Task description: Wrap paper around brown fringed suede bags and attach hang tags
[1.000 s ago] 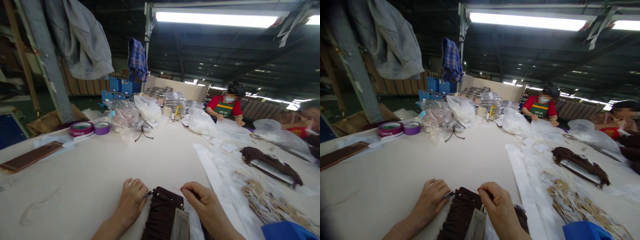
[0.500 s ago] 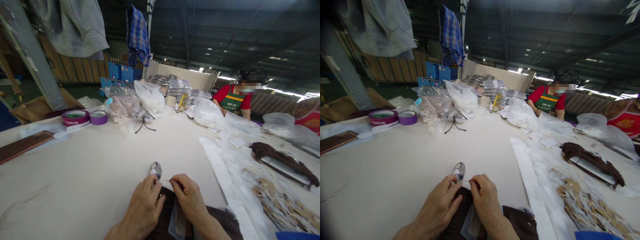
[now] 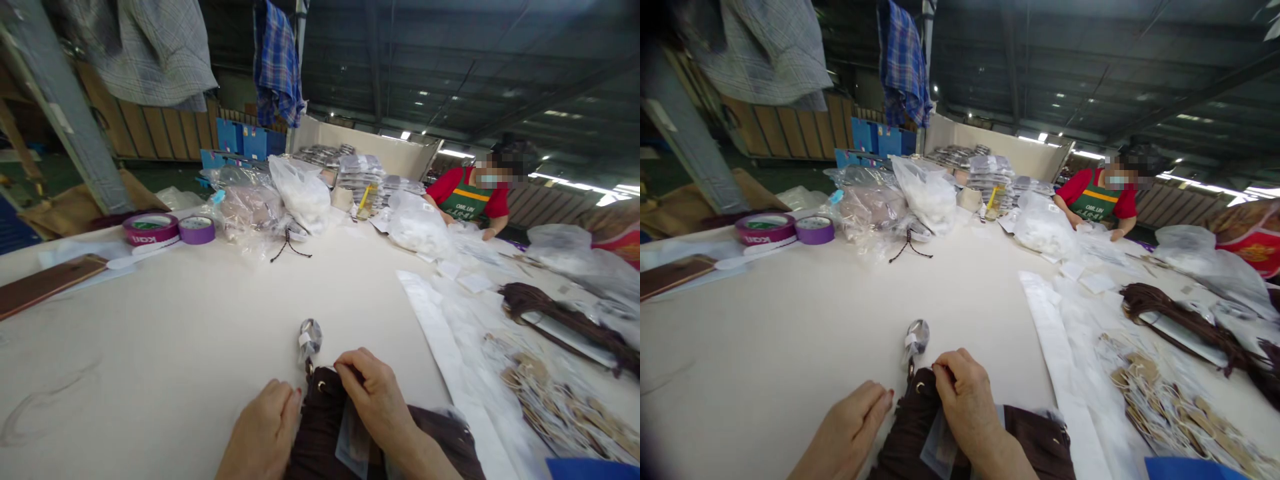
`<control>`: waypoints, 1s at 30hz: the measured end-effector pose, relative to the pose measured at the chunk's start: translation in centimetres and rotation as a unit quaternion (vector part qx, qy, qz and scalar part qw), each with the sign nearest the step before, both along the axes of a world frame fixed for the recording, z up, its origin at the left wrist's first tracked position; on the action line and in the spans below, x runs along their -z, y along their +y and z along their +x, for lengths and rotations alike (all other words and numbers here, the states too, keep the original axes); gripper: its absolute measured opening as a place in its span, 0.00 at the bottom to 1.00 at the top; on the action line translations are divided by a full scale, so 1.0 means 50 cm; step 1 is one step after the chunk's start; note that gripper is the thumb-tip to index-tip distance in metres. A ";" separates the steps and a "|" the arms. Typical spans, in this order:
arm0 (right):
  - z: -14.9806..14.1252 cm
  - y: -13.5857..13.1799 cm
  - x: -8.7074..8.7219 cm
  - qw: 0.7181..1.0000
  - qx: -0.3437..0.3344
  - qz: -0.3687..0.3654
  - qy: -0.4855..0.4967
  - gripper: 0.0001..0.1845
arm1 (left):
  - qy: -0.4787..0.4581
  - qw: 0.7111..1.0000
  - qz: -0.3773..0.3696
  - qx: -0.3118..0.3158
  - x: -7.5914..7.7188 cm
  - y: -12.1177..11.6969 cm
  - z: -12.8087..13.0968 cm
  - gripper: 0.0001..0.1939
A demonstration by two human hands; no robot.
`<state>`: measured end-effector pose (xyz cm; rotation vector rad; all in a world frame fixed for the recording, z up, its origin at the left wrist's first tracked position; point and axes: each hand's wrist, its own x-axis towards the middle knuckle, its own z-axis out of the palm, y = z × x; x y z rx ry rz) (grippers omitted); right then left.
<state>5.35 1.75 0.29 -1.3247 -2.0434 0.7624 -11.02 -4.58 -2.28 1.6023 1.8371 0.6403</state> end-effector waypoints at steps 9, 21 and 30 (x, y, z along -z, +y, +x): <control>-0.012 0.003 0.007 1.000 0.010 -0.003 -0.001 0.08 | -0.069 0.991 -0.091 -0.071 -0.011 0.126 0.023 0.17; -0.032 0.022 0.014 1.000 -0.002 -0.016 -0.017 0.07 | -0.353 0.918 -0.146 -0.109 0.016 0.108 0.018 0.14; -0.031 0.024 0.017 1.000 -0.016 0.008 -0.020 0.08 | -0.395 0.895 -0.157 -0.138 0.000 0.111 0.018 0.16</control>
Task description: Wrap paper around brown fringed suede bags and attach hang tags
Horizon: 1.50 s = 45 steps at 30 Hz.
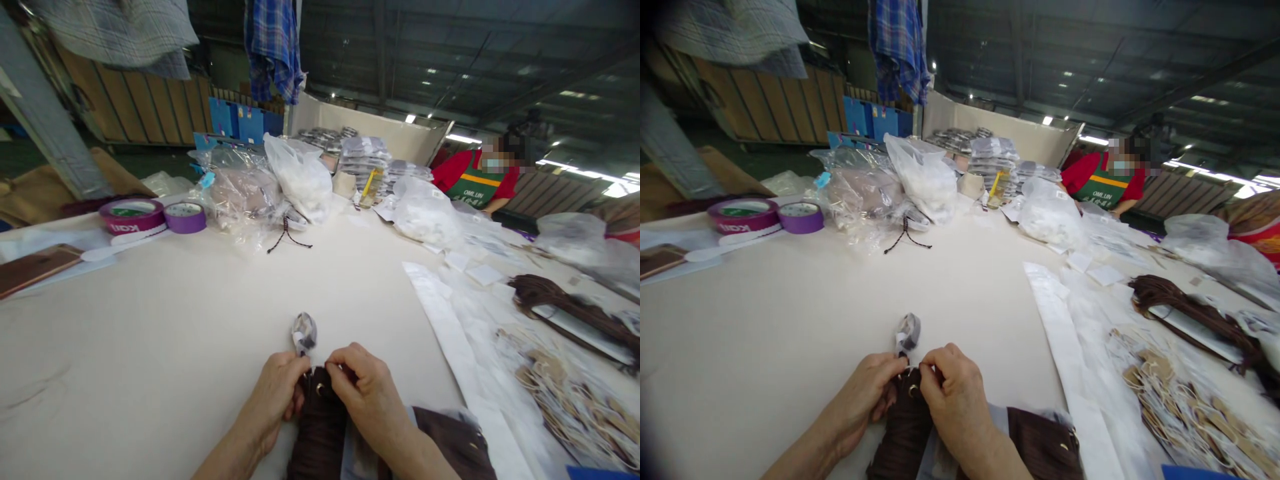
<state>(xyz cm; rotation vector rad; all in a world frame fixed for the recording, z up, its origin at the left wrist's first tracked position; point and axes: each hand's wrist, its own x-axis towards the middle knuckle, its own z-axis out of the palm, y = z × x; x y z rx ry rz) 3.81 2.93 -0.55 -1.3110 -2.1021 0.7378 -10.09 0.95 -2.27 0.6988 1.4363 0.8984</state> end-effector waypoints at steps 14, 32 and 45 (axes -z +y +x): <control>-0.001 0.001 -0.016 0.974 -0.090 0.169 -0.121 0.10 | -0.007 1.000 -0.006 -0.005 0.000 -0.002 0.002 0.17; -0.006 -0.005 -0.001 0.973 -0.110 0.166 -0.115 0.11 | 0.000 1.000 -0.005 -0.007 0.004 -0.002 0.004 0.16; -0.017 0.003 0.011 0.986 -0.112 0.089 -0.089 0.12 | 0.011 1.000 0.000 -0.003 0.005 -0.001 0.002 0.18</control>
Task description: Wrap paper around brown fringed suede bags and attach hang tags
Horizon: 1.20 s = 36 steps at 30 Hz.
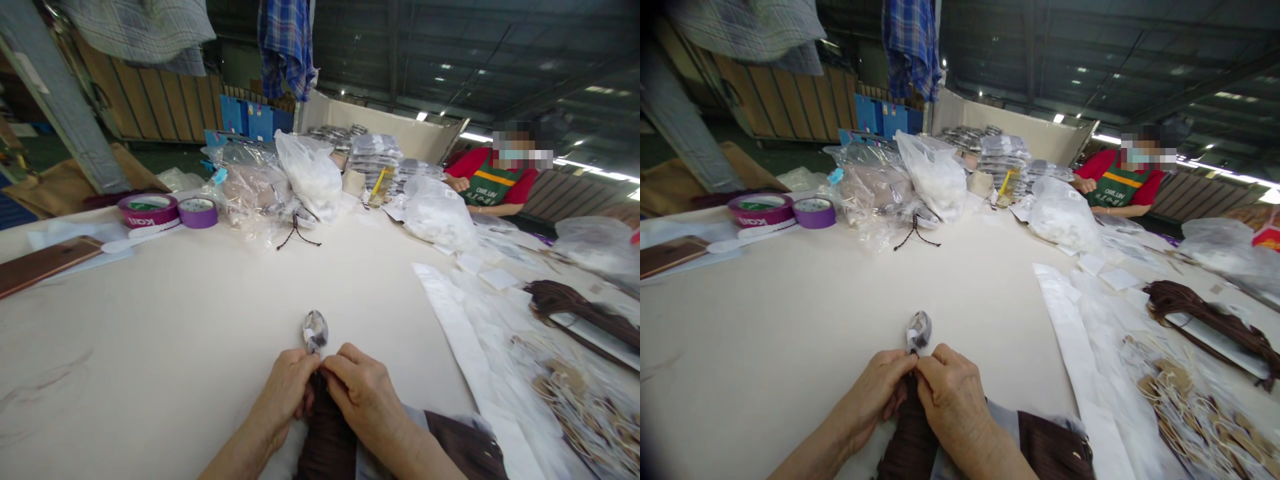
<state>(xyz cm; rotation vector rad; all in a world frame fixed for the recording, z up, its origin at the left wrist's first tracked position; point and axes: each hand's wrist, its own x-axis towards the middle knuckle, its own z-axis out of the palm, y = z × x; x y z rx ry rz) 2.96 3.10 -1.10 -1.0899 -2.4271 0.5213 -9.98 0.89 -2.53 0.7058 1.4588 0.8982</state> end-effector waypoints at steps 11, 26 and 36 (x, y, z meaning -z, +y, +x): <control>-0.002 0.004 0.009 0.999 0.019 -0.038 -0.018 0.09 | 0.095 0.987 0.034 0.124 -0.006 -0.014 -0.039 0.10; -0.027 0.016 -0.017 0.995 -0.040 -0.008 -0.088 0.16 | 0.463 0.866 0.053 0.180 -0.014 -0.008 -0.051 0.13; -0.032 0.015 -0.031 0.998 0.022 -0.066 -0.008 0.13 | 0.433 0.893 0.041 0.118 -0.030 0.003 -0.110 0.11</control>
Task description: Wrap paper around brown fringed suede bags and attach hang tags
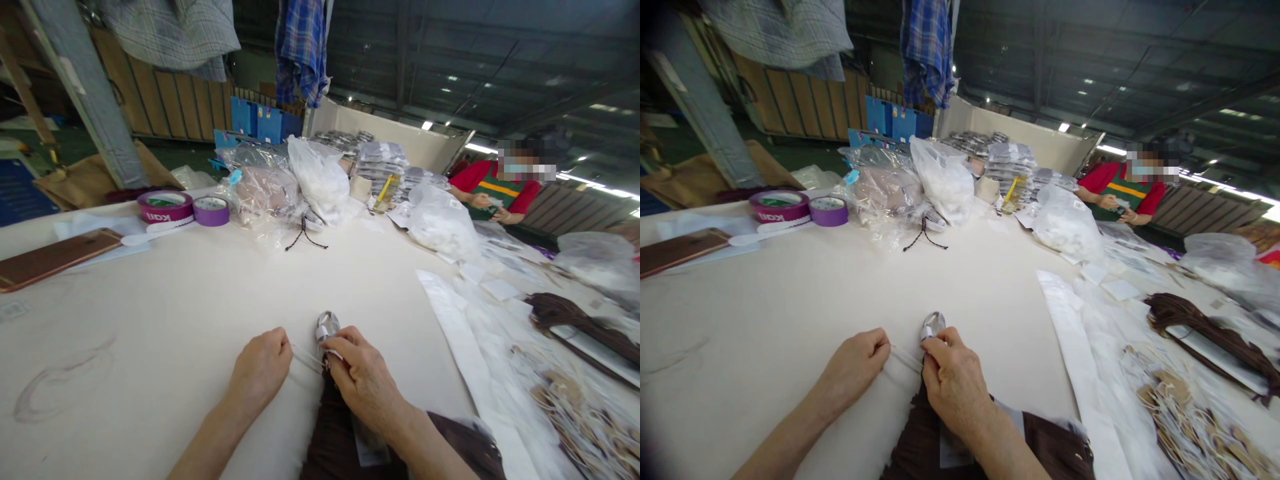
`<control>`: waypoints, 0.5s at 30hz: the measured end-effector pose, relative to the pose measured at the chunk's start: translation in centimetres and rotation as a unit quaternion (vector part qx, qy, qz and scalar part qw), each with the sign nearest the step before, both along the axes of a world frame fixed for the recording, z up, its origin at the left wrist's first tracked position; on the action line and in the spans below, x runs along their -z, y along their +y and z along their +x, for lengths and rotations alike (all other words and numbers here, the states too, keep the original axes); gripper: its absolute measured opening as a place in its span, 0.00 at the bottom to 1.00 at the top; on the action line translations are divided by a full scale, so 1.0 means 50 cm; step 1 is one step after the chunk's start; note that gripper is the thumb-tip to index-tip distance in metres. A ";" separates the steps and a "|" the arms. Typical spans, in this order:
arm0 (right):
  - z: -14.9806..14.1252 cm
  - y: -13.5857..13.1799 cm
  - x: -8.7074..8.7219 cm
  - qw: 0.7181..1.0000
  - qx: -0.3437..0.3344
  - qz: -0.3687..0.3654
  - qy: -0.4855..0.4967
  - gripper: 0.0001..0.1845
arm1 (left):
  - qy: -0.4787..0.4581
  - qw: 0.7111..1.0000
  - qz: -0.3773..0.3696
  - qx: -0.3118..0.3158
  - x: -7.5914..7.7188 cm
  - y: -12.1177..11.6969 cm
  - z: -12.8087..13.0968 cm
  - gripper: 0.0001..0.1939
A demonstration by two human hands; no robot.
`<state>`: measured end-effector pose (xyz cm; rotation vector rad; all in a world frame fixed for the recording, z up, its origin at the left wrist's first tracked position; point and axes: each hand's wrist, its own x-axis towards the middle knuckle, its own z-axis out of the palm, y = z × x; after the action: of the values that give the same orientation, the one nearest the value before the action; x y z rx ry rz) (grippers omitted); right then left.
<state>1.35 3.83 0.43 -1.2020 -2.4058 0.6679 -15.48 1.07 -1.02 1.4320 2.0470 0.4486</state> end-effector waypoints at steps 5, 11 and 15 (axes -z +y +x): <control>-0.023 -0.004 -0.002 0.999 0.007 -0.005 -0.045 0.07 | -0.141 0.989 0.021 -0.036 -0.012 -0.004 -0.005 0.10; -0.037 0.004 0.001 0.996 0.025 -0.028 -0.082 0.07 | -0.220 0.973 0.042 -0.056 -0.018 -0.007 -0.003 0.09; -0.033 0.009 0.005 0.997 0.039 -0.049 -0.052 0.07 | -0.236 0.968 0.050 -0.067 -0.006 -0.001 -0.006 0.07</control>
<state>-0.31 4.27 0.16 -1.3964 -2.4203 0.7221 -15.78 1.01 -0.71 1.1105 1.7534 0.8694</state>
